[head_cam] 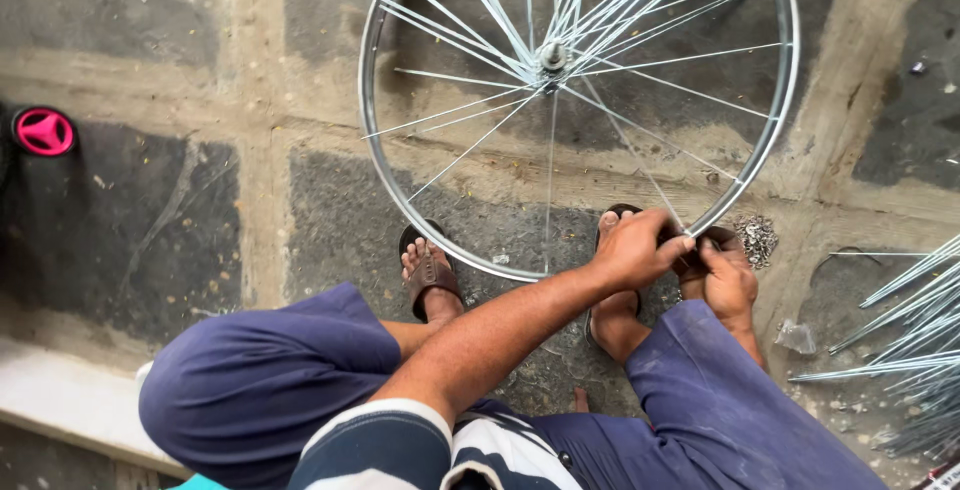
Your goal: The person sits on the floor and assembles a bicycle wheel by inserting spokes into the hub and rim, then securing them with nuts. The person handles the rim, hub, spokes, and nuts, working methodically to complete the wheel assembly.
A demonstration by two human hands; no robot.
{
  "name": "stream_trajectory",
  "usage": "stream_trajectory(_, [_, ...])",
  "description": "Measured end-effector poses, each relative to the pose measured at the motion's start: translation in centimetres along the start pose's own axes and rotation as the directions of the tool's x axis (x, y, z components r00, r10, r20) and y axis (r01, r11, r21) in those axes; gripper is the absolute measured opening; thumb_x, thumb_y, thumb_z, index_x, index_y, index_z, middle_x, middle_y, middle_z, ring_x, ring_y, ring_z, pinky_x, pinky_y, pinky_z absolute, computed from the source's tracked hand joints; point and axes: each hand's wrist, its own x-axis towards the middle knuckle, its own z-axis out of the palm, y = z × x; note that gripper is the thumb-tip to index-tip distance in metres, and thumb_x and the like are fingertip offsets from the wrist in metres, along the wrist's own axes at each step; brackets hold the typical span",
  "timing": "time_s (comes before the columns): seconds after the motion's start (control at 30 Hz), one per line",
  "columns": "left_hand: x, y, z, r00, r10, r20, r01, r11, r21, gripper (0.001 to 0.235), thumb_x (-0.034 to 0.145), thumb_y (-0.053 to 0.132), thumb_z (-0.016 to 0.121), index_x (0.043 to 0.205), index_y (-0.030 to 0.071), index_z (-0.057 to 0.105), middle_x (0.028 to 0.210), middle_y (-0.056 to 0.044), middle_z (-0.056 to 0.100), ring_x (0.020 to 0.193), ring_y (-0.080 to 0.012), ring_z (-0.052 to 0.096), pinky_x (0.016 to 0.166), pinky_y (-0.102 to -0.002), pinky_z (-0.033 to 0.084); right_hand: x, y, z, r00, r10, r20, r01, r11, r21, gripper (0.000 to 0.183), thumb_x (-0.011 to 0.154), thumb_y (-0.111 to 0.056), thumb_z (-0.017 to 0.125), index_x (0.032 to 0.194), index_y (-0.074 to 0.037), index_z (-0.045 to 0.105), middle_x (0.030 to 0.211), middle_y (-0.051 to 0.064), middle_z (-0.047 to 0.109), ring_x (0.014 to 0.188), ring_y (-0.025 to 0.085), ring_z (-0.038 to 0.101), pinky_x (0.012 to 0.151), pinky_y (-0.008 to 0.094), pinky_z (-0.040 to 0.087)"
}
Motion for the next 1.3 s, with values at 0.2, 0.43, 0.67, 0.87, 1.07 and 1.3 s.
stream_trajectory(0.2, [1.0,-2.6,-8.0,0.817,0.401,-0.415,-0.232,0.887,0.399,0.017,0.101,0.026,0.064,0.106,0.011,0.068,0.096,-0.006,0.069,0.088,-0.0238,0.068,0.079,-0.037,0.056,-0.9,-2.0,2.6,0.998,0.003,-0.056,-0.008,0.995,-0.096,0.024,0.108,-0.002,0.043,0.129,-0.006,0.054,0.121,0.024,0.066,0.115,0.038,0.068,0.102,0.056,0.056])
stream_trajectory(0.43, [4.0,-5.7,-15.1,0.885,-0.003,-0.465,0.278,0.805,0.524,0.108,0.086,0.064,0.071,0.148,-0.006,0.016,0.153,-0.031,0.016,0.143,-0.0439,0.014,0.117,-0.059,0.015,-1.9,-3.3,5.0,1.0,0.009,-0.027,-0.013,0.989,-0.145,0.024,0.107,0.001,0.045,0.128,-0.004,0.054,0.117,0.021,0.068,0.115,0.04,0.068,0.104,0.057,0.056])
stream_trajectory(0.67, [6.9,-7.0,-17.6,0.906,-0.257,-0.336,0.419,0.653,0.63,0.115,0.089,0.052,0.067,0.161,0.001,-0.007,0.171,-0.022,-0.013,0.158,-0.0362,-0.016,0.128,-0.05,-0.008,-3.3,-4.9,6.9,0.997,0.061,0.04,-0.055,0.989,-0.136,0.02,0.109,-0.001,0.047,0.126,-0.002,0.057,0.113,0.02,0.069,0.117,0.041,0.067,0.107,0.059,0.053])
stream_trajectory(0.87, [8.7,-12.8,-18.7,0.914,0.046,-0.404,0.282,0.643,0.712,0.027,0.106,0.021,0.05,0.129,0.011,0.06,0.135,-0.016,0.063,0.135,-0.035,0.055,0.13,-0.056,0.025,-3.8,-5.6,8.0,0.997,0.071,0.027,-0.067,0.986,-0.152,0.02,0.11,-0.001,0.046,0.126,-0.001,0.057,0.115,0.022,0.068,0.118,0.041,0.067,0.108,0.06,0.052])
stream_trajectory(1.07, [6.9,-12.1,-9.8,0.894,-0.336,-0.296,0.363,0.931,0.04,0.03,0.102,0.033,0.053,0.118,0.009,0.06,0.094,-0.012,0.073,0.083,-0.0275,0.073,0.075,-0.046,0.059,-4.0,-6.0,8.6,0.993,0.099,0.066,-0.087,0.981,-0.174,0.021,0.106,0.0,0.045,0.124,-0.001,0.057,0.116,0.024,0.067,0.118,0.042,0.067,0.108,0.06,0.052])
stream_trajectory(1.3, [9.6,-4.8,-7.4,0.94,-0.325,-0.107,0.276,0.905,-0.322,0.052,0.096,0.039,0.064,0.137,0.009,0.05,0.105,-0.014,0.074,0.089,-0.0224,0.073,0.083,-0.042,0.058,-3.7,-5.6,7.9,0.993,0.108,0.05,-0.095,0.974,-0.207,0.02,0.107,-0.001,0.047,0.123,-0.001,0.058,0.116,0.025,0.068,0.115,0.041,0.066,0.107,0.06,0.051])
